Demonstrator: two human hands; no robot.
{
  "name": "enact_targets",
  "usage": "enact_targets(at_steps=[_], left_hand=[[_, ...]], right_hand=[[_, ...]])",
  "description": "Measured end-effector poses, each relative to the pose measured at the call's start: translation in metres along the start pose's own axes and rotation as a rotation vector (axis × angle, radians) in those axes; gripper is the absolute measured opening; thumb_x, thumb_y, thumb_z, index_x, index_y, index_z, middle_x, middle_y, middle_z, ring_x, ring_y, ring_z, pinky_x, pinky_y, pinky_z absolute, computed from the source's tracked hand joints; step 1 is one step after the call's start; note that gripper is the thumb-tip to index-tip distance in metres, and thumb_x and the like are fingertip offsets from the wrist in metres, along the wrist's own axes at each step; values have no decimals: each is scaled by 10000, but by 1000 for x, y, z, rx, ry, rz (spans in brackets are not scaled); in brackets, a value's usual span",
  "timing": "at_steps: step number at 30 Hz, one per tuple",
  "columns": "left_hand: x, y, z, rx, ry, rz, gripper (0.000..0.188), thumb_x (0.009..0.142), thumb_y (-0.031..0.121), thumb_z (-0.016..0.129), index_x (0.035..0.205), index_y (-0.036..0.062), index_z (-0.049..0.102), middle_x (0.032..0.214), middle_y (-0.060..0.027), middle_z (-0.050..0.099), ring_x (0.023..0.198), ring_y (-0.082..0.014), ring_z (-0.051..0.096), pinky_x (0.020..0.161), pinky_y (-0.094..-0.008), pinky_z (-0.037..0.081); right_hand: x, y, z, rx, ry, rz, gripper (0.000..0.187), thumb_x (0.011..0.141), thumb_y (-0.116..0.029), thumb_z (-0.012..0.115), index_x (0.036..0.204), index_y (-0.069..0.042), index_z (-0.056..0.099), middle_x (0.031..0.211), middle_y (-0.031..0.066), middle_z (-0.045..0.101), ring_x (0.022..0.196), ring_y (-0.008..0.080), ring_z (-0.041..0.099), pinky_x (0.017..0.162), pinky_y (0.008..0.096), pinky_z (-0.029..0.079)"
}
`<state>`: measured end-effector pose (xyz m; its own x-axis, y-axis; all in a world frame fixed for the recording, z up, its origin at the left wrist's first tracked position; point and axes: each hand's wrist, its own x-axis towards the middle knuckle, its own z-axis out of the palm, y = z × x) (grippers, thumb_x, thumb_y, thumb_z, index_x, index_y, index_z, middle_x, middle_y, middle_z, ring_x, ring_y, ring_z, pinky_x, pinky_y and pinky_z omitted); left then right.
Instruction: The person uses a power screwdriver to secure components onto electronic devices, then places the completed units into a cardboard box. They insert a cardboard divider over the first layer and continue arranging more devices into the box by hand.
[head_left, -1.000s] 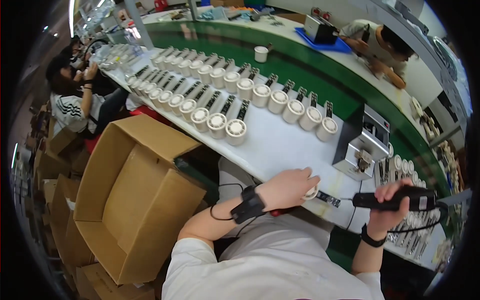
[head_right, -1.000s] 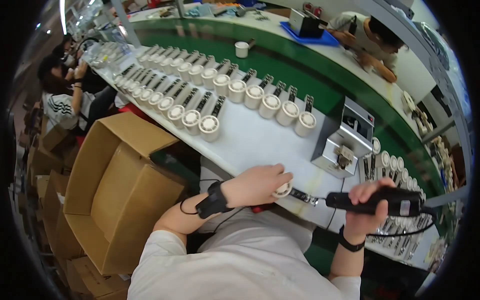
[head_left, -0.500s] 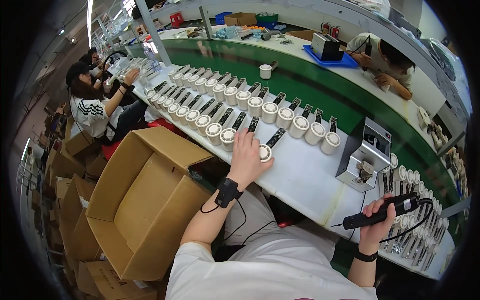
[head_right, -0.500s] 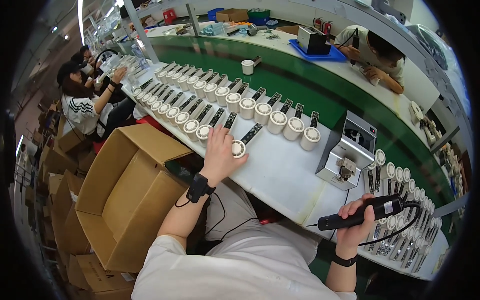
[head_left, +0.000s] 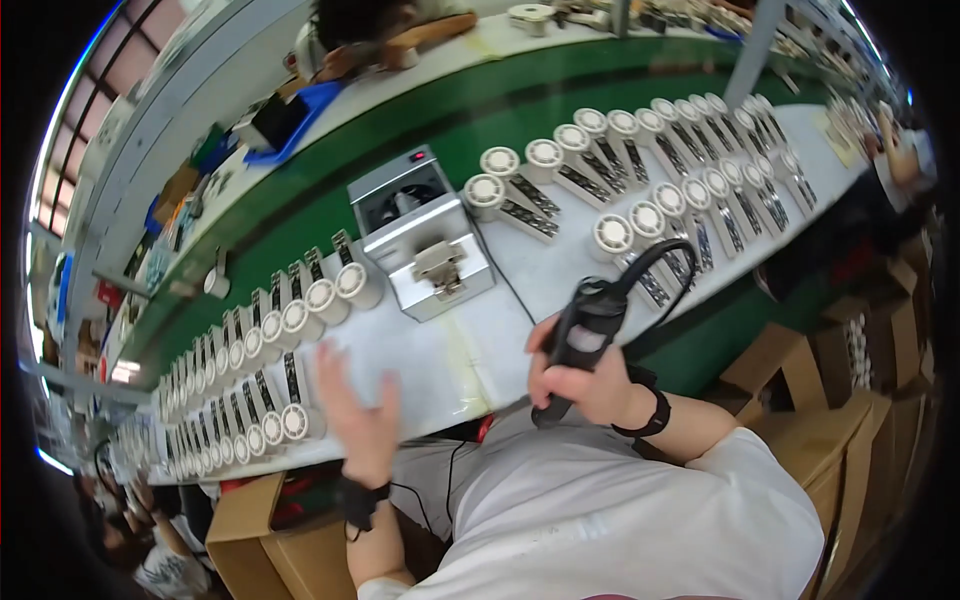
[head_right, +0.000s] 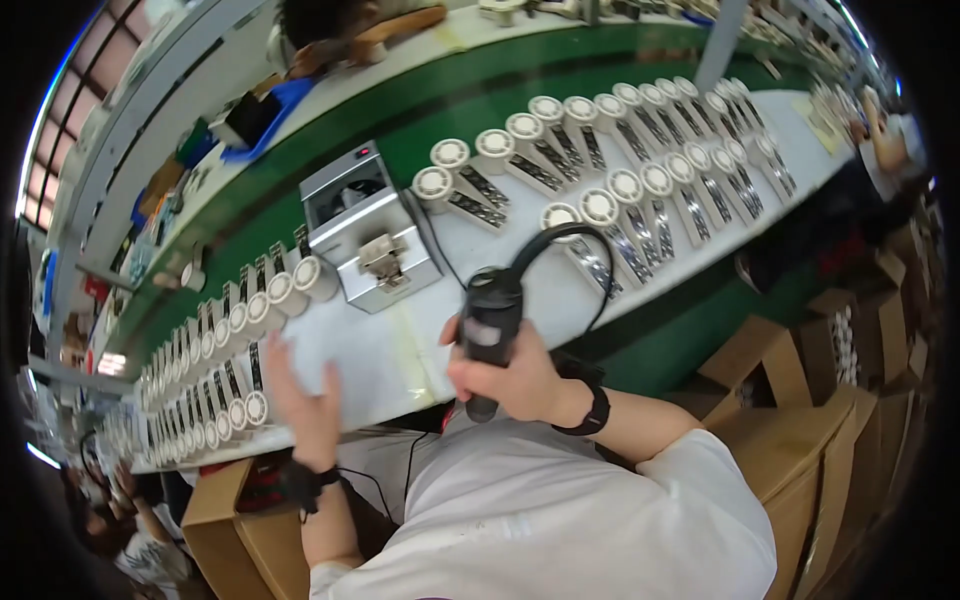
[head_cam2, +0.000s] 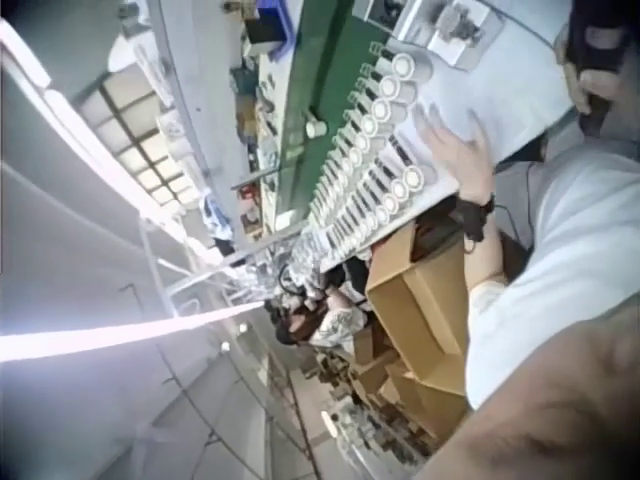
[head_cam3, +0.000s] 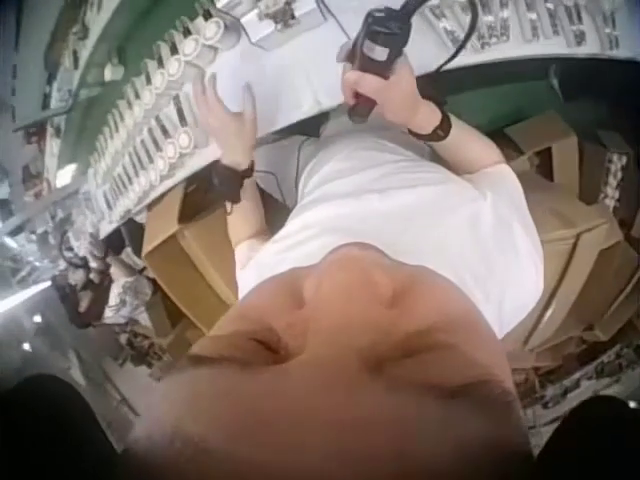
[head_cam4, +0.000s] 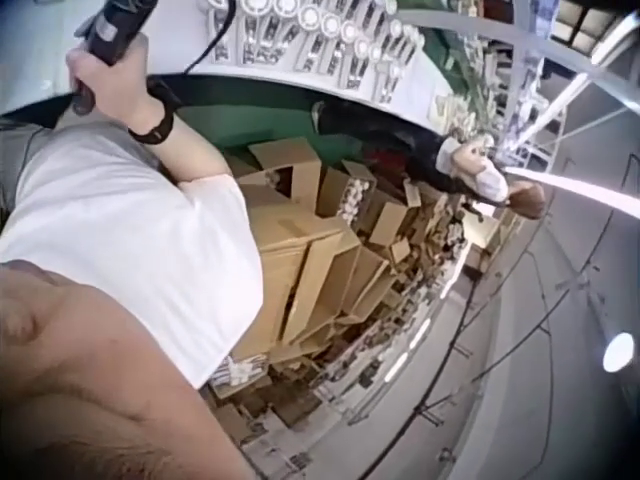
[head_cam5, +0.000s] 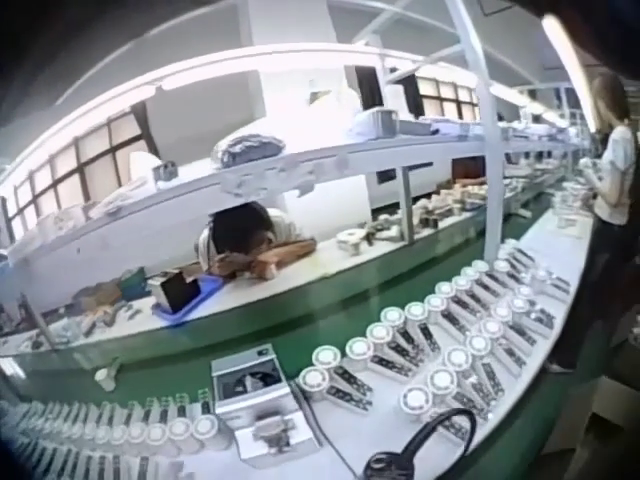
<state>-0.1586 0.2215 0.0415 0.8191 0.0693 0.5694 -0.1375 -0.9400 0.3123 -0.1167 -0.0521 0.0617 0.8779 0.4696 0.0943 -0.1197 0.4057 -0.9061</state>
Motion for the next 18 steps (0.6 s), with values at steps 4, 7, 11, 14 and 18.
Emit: enact_targets(at_steps=[4,7,11,14,18], left_hand=[[62,111,102,-356,-303,452,576,733,143,688,1223,-40,447,1296,-257,413,1239,-424,374,1037,-491,316],[89,162,174,-395,-279,531,601,715,80,660,1248,-52,416,1306,-273,393,1235,-429,374,1032,-475,322],[97,176,208,-530,-363,483,581,688,32,637,1223,-51,427,1220,-242,445,1125,-402,460,962,-432,390],[94,166,188,-638,-428,428,561,674,18,632,1198,-40,441,1150,-210,471,1036,-379,504,897,-407,431],[65,136,113,-671,-459,301,542,674,44,666,1173,-15,464,1109,-187,481,1003,-365,520,850,-391,458]], right_hand=[[-14,-5,-5,-48,-124,-53,340,797,-143,652,1025,6,449,666,100,568,582,178,569,561,300,468],[-29,-15,-6,-56,-108,-33,360,794,-161,670,1025,8,451,663,103,574,581,175,569,554,303,469],[-45,-20,-17,-29,-55,-31,397,789,-192,697,1031,7,454,646,102,571,573,178,569,538,308,468],[-43,-25,-21,1,-31,-37,429,786,-227,710,1039,3,452,631,97,561,560,184,563,522,312,463],[-33,-48,-17,60,-30,-102,481,791,-302,708,1055,-1,442,601,84,531,523,194,537,490,320,444]])
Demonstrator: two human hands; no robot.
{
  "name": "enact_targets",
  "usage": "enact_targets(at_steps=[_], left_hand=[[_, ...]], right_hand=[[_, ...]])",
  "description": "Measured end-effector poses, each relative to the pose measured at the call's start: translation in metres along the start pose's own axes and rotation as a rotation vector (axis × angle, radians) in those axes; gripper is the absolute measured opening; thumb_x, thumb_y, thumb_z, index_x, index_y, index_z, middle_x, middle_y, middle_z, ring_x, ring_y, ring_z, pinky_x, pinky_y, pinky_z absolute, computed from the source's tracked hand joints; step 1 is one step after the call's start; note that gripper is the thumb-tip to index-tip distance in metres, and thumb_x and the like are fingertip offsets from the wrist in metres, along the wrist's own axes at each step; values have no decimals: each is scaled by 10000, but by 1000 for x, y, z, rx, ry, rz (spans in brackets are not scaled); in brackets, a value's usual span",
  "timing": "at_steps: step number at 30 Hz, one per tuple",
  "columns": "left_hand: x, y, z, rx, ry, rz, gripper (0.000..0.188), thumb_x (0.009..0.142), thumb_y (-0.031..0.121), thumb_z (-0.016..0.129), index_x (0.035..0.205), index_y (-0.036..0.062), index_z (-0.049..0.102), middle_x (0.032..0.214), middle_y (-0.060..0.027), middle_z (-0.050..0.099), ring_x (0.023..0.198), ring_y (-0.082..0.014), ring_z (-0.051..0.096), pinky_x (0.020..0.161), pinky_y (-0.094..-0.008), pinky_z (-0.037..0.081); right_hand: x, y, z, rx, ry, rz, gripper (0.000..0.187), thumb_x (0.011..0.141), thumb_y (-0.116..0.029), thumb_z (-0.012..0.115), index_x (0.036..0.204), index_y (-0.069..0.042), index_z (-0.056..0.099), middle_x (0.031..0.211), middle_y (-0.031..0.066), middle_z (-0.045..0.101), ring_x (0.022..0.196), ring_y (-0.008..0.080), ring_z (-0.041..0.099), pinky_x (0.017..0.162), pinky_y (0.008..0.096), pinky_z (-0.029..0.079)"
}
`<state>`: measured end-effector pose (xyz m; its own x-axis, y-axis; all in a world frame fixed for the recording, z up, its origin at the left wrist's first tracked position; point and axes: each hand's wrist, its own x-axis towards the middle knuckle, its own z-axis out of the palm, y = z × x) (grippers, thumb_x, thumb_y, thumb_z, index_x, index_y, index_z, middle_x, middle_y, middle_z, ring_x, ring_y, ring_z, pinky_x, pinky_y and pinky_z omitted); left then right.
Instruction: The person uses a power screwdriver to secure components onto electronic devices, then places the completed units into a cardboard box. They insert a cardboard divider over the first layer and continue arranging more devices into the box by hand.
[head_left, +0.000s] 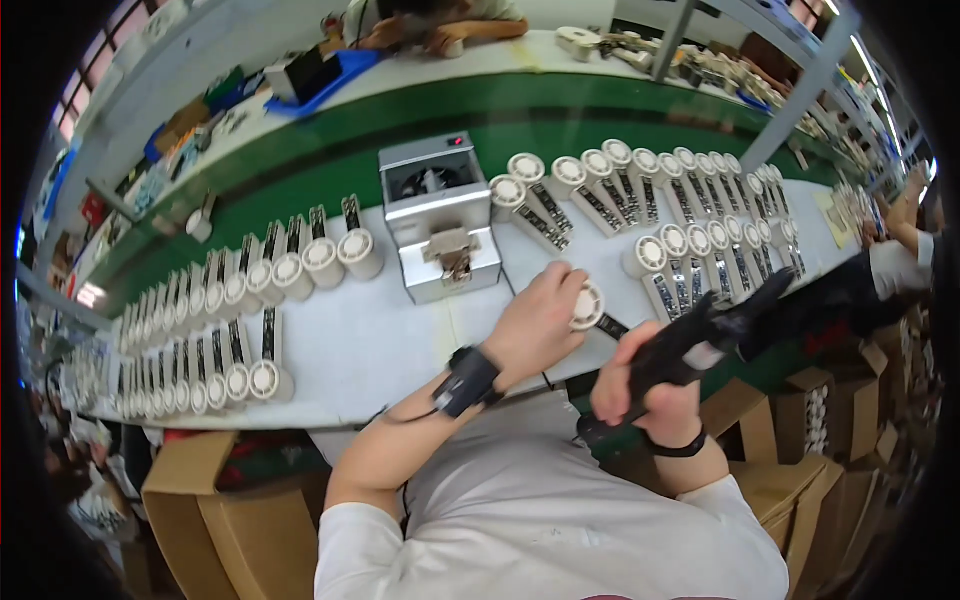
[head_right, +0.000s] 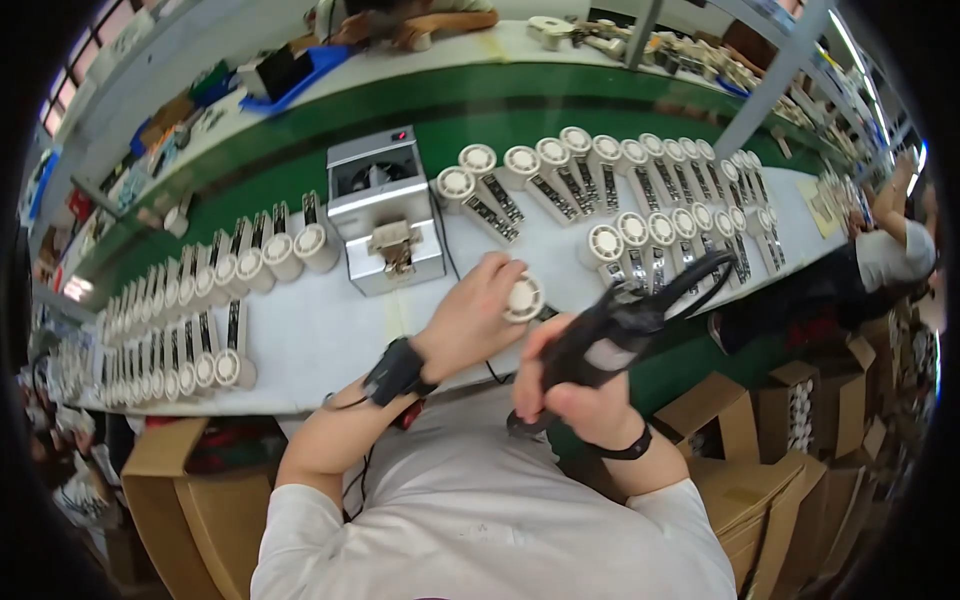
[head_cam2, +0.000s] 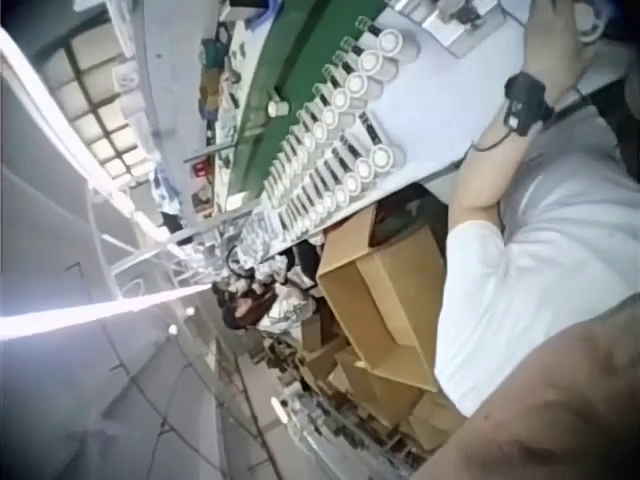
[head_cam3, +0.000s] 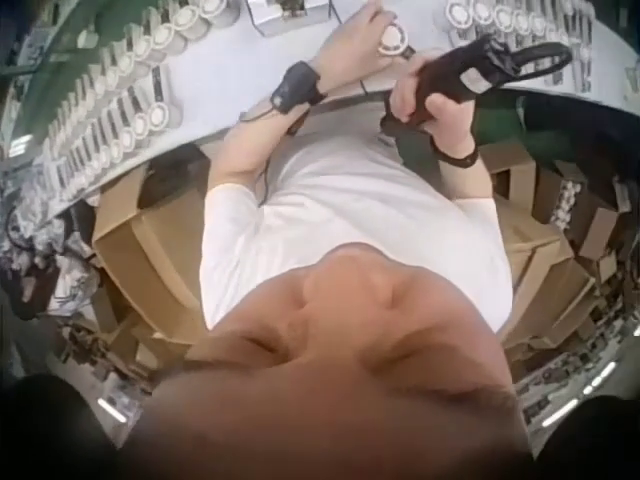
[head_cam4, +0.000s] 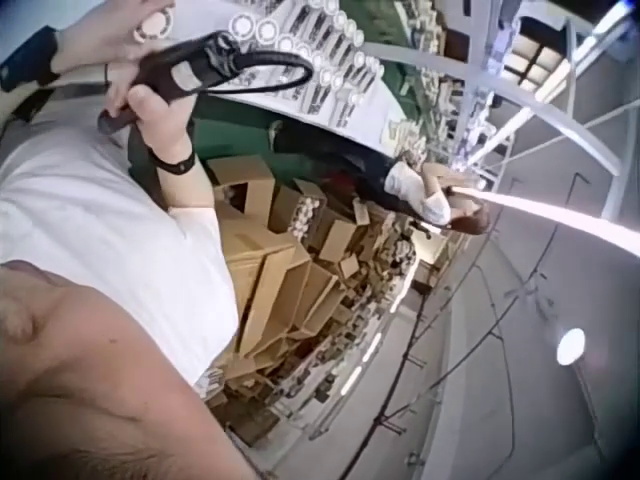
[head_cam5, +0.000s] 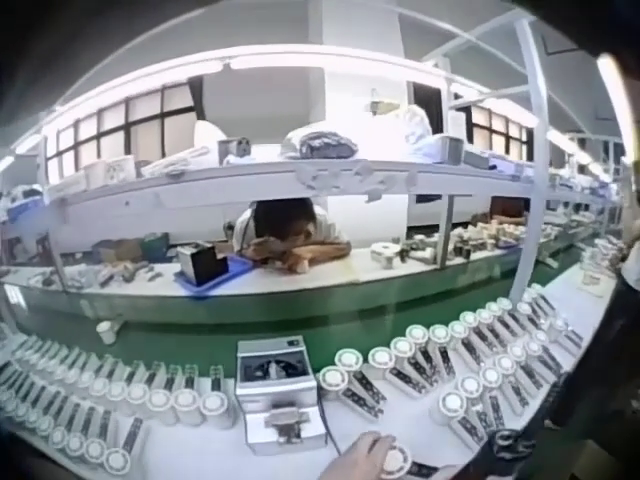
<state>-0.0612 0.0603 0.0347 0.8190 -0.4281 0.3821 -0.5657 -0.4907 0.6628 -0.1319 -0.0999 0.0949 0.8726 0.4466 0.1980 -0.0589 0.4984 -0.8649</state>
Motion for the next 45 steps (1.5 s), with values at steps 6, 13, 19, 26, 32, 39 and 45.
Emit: enact_targets(at_steps=[6,13,19,26,32,39,45], left_hand=[[-129,-21,-68,133,306,-357,607,662,72,750,1195,3,468,1124,-194,480,1031,-355,515,859,-388,460],[-171,-47,-66,262,547,-449,651,669,77,757,1229,-28,444,1141,-206,476,999,-360,529,830,-392,471],[-174,-53,-66,244,574,-390,660,677,85,761,1238,-43,438,1163,-213,473,993,-360,536,814,-387,478],[-176,-59,-66,249,581,-392,663,674,85,767,1241,-31,442,1160,-197,476,997,-349,532,815,-382,478],[-175,-58,-65,221,568,-411,673,667,72,772,1248,-16,444,1161,-189,478,1008,-345,528,827,-384,469],[-176,-57,-63,197,577,-423,697,652,46,782,1257,-12,440,1161,-185,479,1036,-340,519,856,-387,450],[-174,-55,-63,201,577,-425,692,656,39,777,1259,-5,441,1165,-182,479,1036,-340,518,856,-386,450]], right_hand=[[74,-11,12,-29,-50,-127,440,833,-309,642,1071,-4,431,589,74,498,498,195,506,481,322,429],[170,46,59,-354,89,-408,233,860,-90,581,1035,12,467,652,77,535,539,179,536,528,302,458],[188,74,67,-426,97,-414,164,839,-30,584,961,24,489,665,86,555,551,168,548,527,293,459],[176,61,68,-546,16,-265,163,863,-91,551,966,11,476,659,89,543,536,178,525,531,308,457],[130,67,46,-384,94,-259,240,870,-130,535,1052,-3,442,650,95,525,544,197,503,558,354,457],[117,74,36,-362,73,-237,282,866,-145,547,1083,-9,431,649,101,520,550,199,493,564,369,453],[115,82,34,-357,71,-236,255,863,-134,561,1053,-22,433,651,103,521,555,195,495,571,357,455]])
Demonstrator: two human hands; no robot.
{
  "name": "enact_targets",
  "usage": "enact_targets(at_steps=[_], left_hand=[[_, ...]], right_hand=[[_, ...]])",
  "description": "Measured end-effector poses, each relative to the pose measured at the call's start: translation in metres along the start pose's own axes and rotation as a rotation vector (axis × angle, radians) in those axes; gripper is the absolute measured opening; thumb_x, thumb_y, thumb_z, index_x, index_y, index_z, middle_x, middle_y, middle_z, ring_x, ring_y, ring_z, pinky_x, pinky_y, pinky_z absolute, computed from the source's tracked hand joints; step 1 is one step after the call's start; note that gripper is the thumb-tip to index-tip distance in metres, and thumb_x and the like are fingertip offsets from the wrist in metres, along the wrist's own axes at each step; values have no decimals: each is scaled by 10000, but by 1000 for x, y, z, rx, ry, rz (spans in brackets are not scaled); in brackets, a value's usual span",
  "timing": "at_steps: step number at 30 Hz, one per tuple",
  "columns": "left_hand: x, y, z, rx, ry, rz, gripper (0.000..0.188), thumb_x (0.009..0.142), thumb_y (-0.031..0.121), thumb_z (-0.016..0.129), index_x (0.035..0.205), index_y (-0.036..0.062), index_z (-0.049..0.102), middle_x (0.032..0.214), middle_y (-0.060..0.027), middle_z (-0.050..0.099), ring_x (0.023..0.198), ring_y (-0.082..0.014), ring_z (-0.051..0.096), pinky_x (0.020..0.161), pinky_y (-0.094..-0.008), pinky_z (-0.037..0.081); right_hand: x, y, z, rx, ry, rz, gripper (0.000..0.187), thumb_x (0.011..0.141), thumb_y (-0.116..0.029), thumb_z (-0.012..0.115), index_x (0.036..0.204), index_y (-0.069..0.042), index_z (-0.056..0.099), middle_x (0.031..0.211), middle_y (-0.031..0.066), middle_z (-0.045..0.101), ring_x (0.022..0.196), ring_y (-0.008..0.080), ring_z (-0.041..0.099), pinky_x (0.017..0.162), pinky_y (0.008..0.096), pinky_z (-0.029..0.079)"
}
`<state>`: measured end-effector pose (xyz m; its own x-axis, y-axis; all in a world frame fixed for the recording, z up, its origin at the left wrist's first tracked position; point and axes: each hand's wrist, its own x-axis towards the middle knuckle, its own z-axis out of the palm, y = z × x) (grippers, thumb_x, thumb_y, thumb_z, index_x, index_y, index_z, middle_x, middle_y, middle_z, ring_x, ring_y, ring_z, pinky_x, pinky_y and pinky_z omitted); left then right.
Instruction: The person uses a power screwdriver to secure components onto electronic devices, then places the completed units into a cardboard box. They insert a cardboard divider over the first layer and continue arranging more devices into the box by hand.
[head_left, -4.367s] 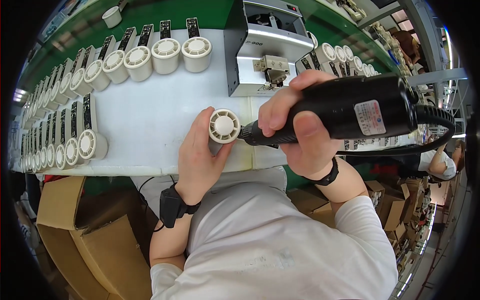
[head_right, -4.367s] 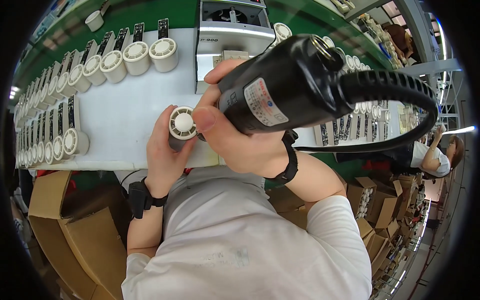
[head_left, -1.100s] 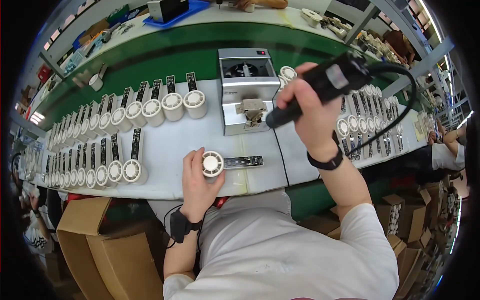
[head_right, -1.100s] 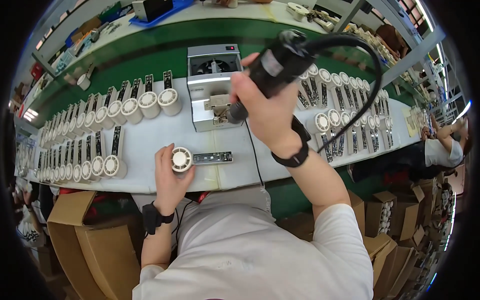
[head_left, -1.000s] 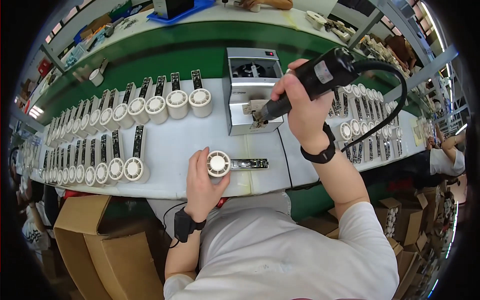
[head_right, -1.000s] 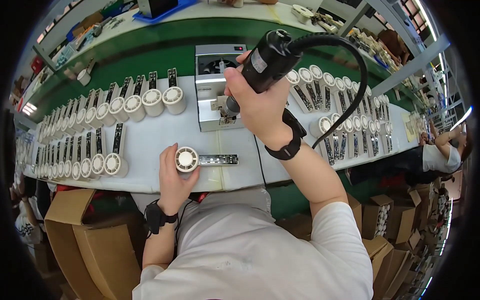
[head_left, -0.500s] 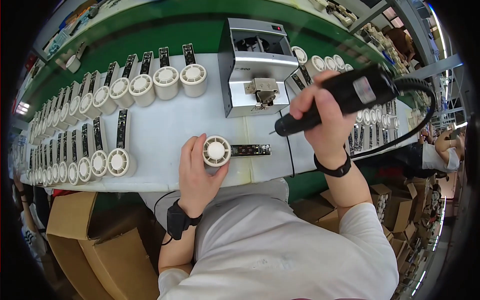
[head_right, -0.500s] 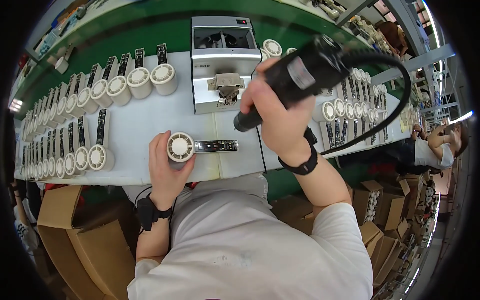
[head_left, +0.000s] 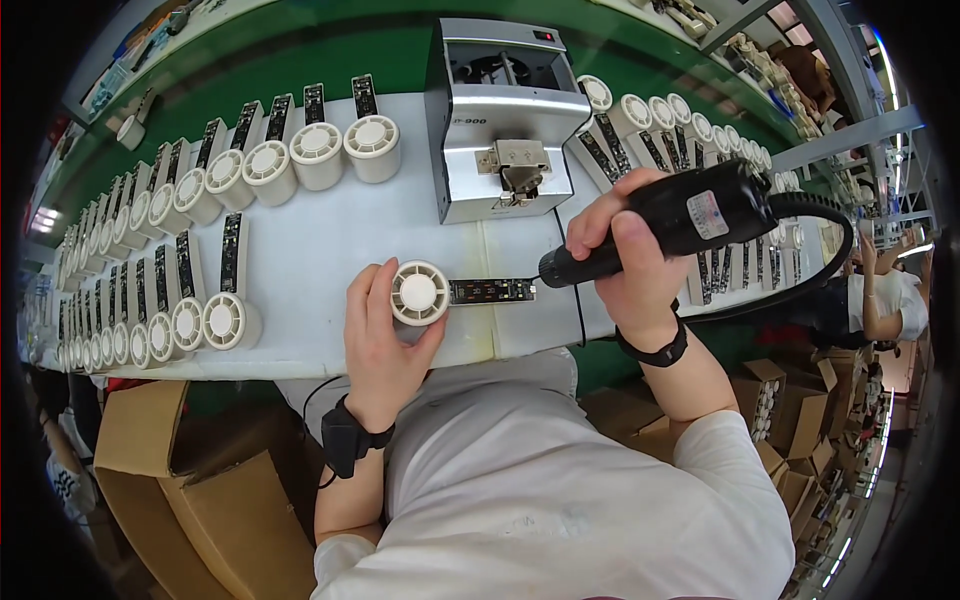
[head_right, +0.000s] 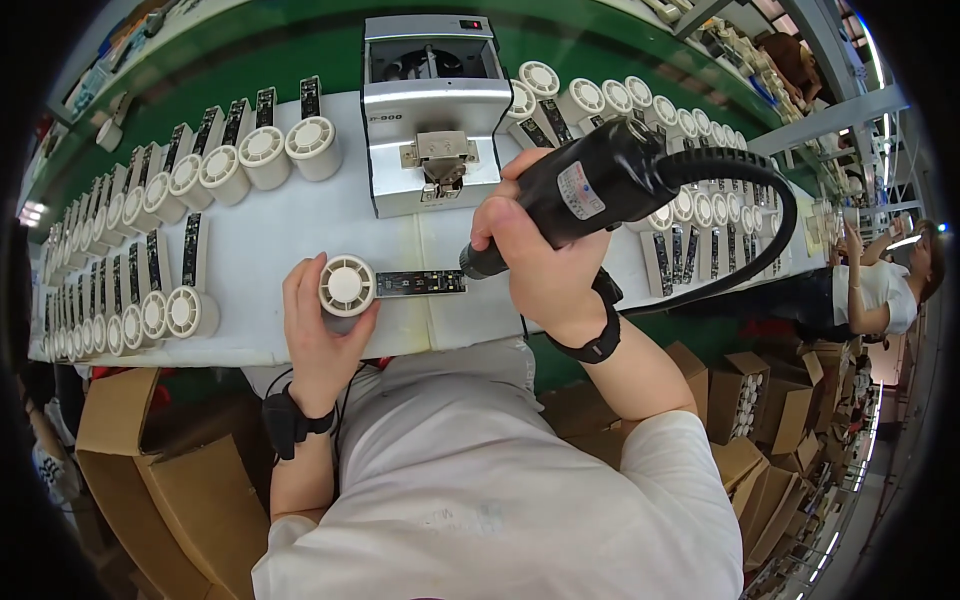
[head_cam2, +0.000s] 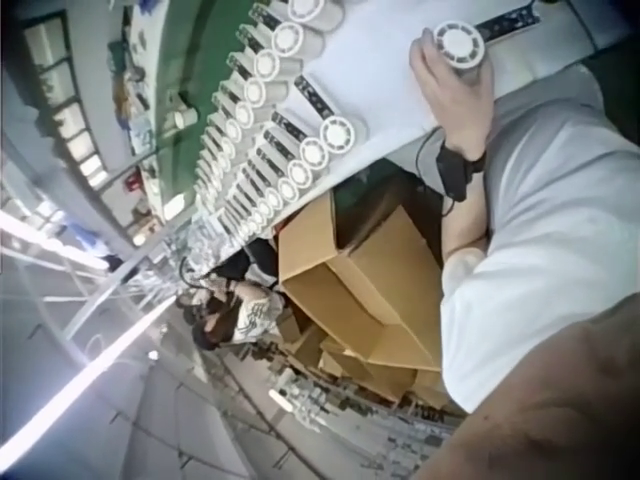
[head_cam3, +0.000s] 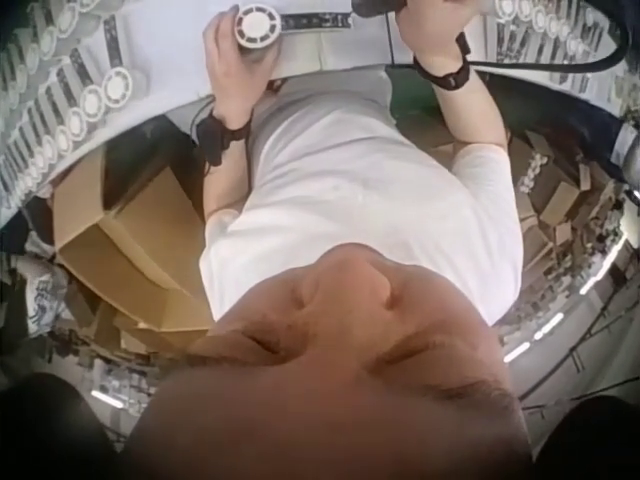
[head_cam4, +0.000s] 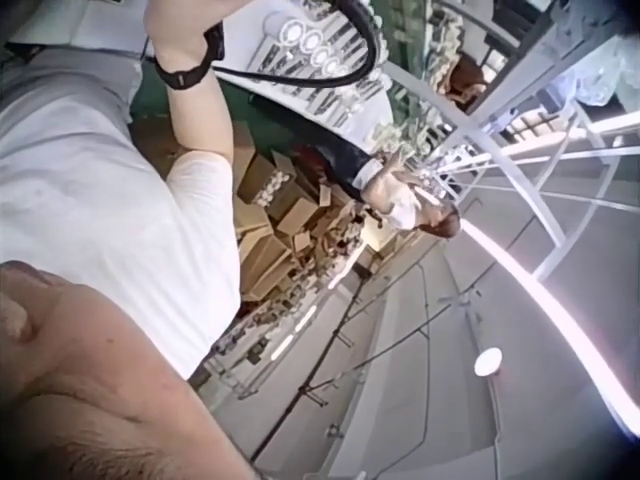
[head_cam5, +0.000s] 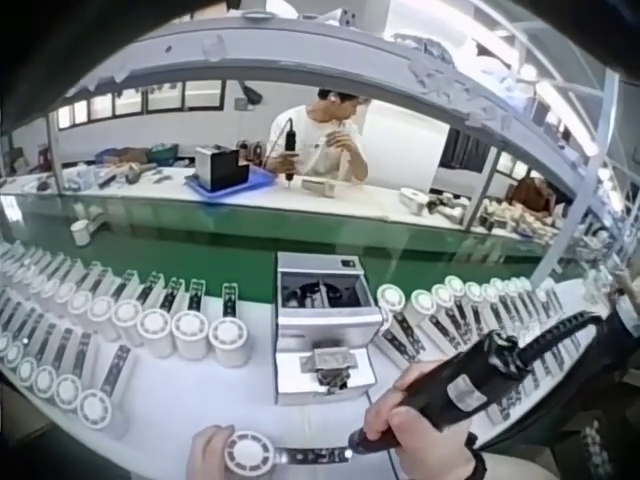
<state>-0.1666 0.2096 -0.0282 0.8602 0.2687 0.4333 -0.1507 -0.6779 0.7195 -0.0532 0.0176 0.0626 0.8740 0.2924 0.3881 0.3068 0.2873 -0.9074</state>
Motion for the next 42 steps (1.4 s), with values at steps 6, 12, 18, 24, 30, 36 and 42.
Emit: enact_targets(at_steps=[6,12,18,24,30,36,42], left_hand=[[1,-1,-1,22,-9,1,681,662,42,775,1257,0,445,1168,-180,478,1036,-340,518,859,-385,448],[2,0,-1,22,-13,9,659,671,62,770,1245,0,453,1170,-179,474,1015,-335,524,828,-381,462],[3,-3,-2,48,-6,35,650,677,72,766,1243,-3,455,1165,-179,475,1000,-331,530,809,-375,473],[1,-3,-1,18,1,24,657,684,81,763,1254,-6,448,1167,-183,476,1004,-329,531,809,-371,478],[0,-5,-1,7,-8,29,652,692,88,759,1257,-9,448,1171,-186,476,1011,-330,529,813,-373,480],[2,-3,-2,14,-8,25,653,694,84,758,1261,-9,447,1172,-187,476,1007,-332,532,816,-375,479],[3,-1,-1,-43,-15,-12,675,674,43,764,1267,-1,446,1170,-179,482,1035,-337,523,853,-382,454]], right_hand=[[-2,4,4,-36,-85,-8,244,841,-109,587,1009,-29,430,656,99,526,559,187,497,575,346,458],[1,6,4,-59,-91,70,262,828,-112,610,1003,-31,434,659,95,530,568,183,502,576,342,459],[14,-2,7,-106,-132,123,285,828,-118,607,1041,-18,447,660,94,528,560,188,500,569,343,459],[67,-12,20,20,34,-238,245,858,-102,549,1059,8,461,644,94,535,533,197,516,534,330,456],[81,-4,34,-133,-10,-159,208,869,-96,534,1034,12,468,625,91,535,526,197,533,520,318,452],[46,-4,22,-189,-60,11,221,874,-140,553,1027,-8,464,633,86,528,537,198,522,541,326,450],[-8,-14,0,34,-21,-36,299,869,-175,576,1074,-11,434,651,84,533,564,183,518,573,327,454]])
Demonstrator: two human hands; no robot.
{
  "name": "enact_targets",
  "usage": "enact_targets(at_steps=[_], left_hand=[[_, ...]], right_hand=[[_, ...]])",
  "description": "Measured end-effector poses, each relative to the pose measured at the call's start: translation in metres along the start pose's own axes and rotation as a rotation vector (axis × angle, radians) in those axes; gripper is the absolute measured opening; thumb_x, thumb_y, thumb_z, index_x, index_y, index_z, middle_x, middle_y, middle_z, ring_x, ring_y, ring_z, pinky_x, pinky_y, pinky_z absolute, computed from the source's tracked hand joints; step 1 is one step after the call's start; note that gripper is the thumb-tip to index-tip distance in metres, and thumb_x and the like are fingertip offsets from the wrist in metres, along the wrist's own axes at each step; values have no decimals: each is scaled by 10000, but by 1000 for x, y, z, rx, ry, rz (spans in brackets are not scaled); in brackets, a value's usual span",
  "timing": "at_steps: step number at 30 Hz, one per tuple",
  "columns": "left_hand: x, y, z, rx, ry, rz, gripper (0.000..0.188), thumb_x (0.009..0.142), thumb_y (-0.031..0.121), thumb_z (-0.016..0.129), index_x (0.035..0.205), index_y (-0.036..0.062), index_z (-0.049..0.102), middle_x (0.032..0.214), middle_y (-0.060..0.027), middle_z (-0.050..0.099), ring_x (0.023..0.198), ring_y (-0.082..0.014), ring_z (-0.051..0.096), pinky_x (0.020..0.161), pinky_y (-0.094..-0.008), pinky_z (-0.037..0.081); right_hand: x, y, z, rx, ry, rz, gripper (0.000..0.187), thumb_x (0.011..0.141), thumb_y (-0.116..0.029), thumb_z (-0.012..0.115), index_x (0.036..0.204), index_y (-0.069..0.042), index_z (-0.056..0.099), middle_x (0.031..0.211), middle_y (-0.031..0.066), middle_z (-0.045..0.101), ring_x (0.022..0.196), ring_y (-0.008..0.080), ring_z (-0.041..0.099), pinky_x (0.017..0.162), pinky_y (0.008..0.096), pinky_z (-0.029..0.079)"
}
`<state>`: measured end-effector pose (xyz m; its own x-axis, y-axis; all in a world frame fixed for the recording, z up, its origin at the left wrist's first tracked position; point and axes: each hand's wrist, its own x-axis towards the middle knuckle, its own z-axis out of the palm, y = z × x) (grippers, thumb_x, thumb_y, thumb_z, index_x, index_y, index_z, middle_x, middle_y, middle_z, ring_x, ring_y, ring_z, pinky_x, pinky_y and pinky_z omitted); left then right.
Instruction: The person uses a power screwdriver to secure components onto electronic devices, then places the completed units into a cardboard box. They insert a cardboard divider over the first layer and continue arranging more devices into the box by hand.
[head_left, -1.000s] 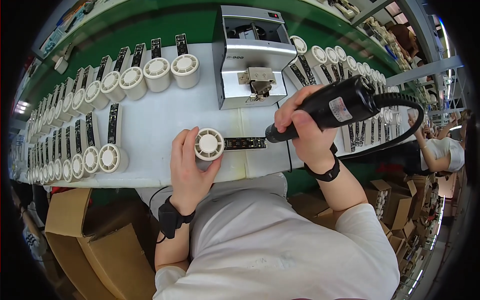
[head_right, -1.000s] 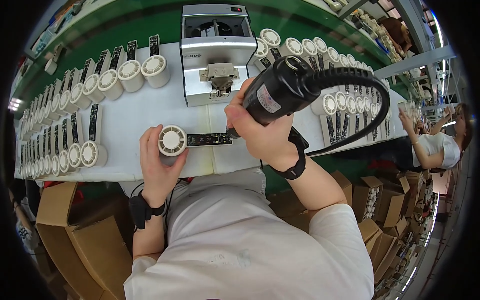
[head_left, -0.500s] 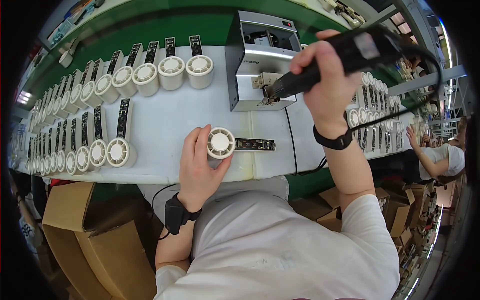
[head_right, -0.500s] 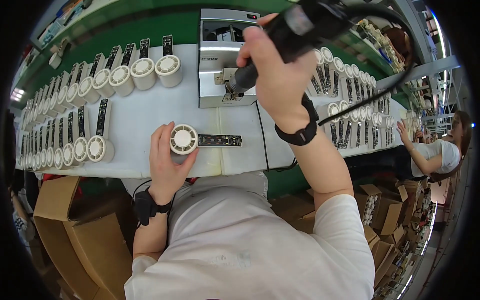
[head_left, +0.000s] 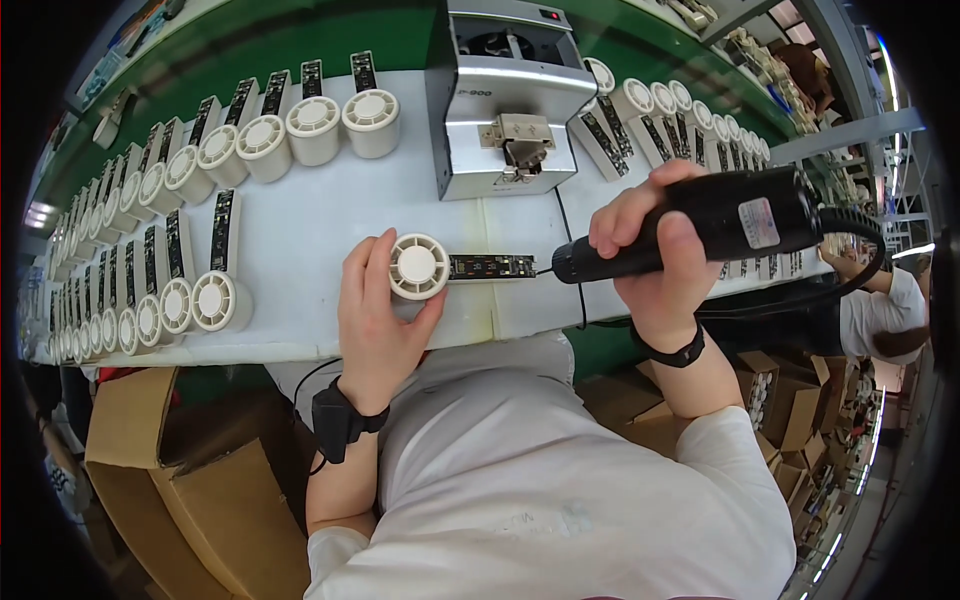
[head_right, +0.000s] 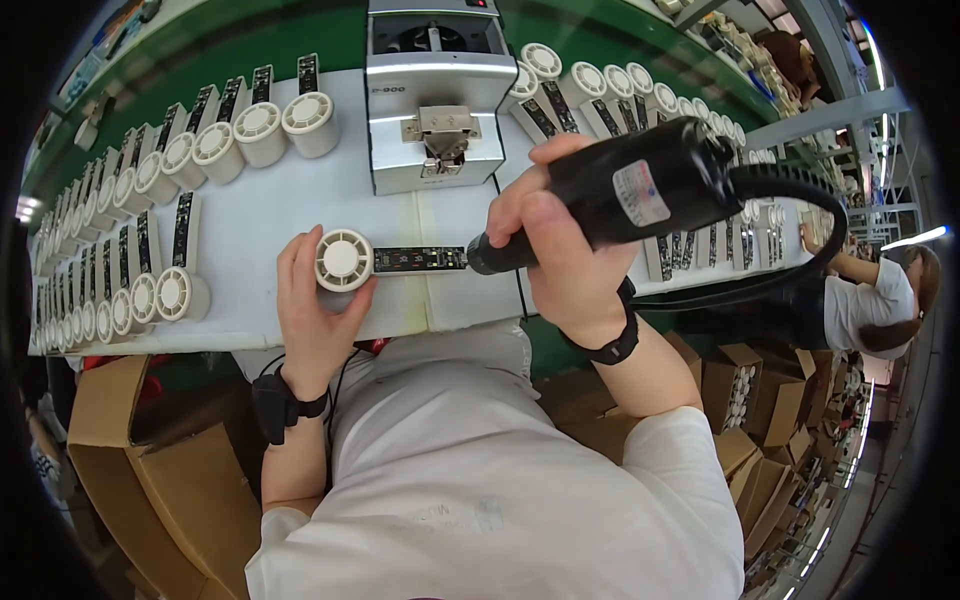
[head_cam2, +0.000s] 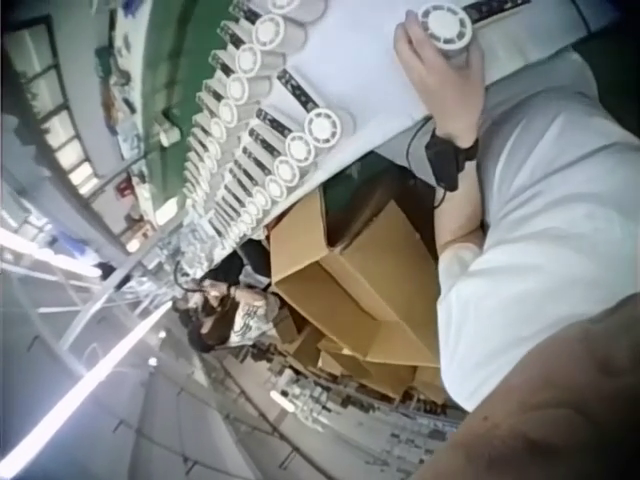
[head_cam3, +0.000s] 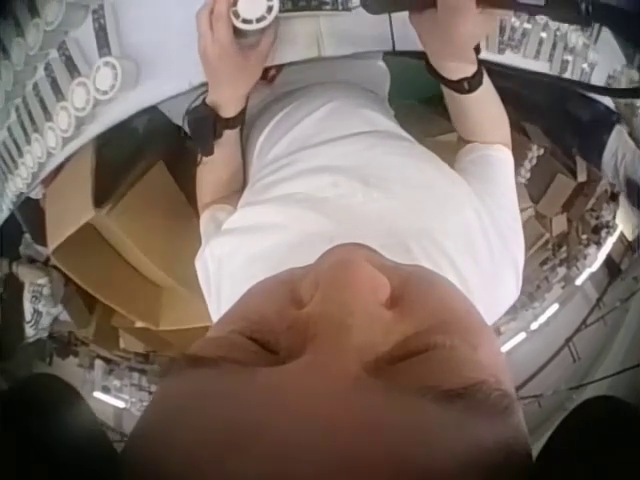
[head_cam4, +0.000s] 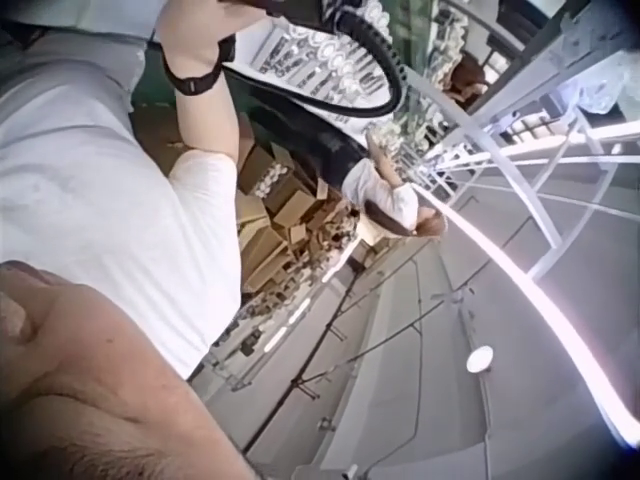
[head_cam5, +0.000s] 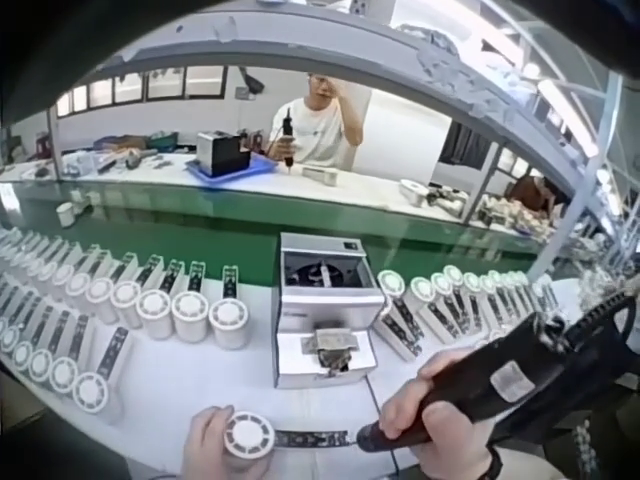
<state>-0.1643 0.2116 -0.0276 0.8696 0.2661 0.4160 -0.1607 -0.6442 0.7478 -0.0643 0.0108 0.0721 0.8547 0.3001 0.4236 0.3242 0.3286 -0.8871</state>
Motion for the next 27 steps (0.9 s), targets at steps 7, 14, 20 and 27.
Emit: enact_targets(at_steps=[7,14,20,27], left_hand=[[-1,-1,1,75,22,50,668,683,61,763,1268,4,446,1169,-175,477,996,-327,540,808,-371,480],[-2,1,1,92,24,54,671,680,67,770,1266,9,447,1170,-174,475,994,-327,540,805,-372,479],[-2,-3,1,83,19,37,676,676,74,776,1265,11,449,1170,-175,474,993,-328,538,804,-372,476],[-1,-1,0,82,16,35,672,679,82,777,1262,9,451,1170,-175,476,993,-330,537,804,-369,475]], right_hand=[[-11,3,-2,90,18,-30,321,845,-98,595,1083,21,416,667,94,572,582,157,549,566,288,471],[-13,7,-2,19,-31,44,346,862,-244,621,1074,-48,430,677,90,519,566,189,491,580,348,447],[-14,11,1,12,-65,52,366,833,-245,672,1036,-55,433,679,85,520,557,187,491,570,341,448],[-14,14,0,27,-74,58,378,819,-252,692,1017,-58,436,683,85,522,554,186,495,570,337,452]])
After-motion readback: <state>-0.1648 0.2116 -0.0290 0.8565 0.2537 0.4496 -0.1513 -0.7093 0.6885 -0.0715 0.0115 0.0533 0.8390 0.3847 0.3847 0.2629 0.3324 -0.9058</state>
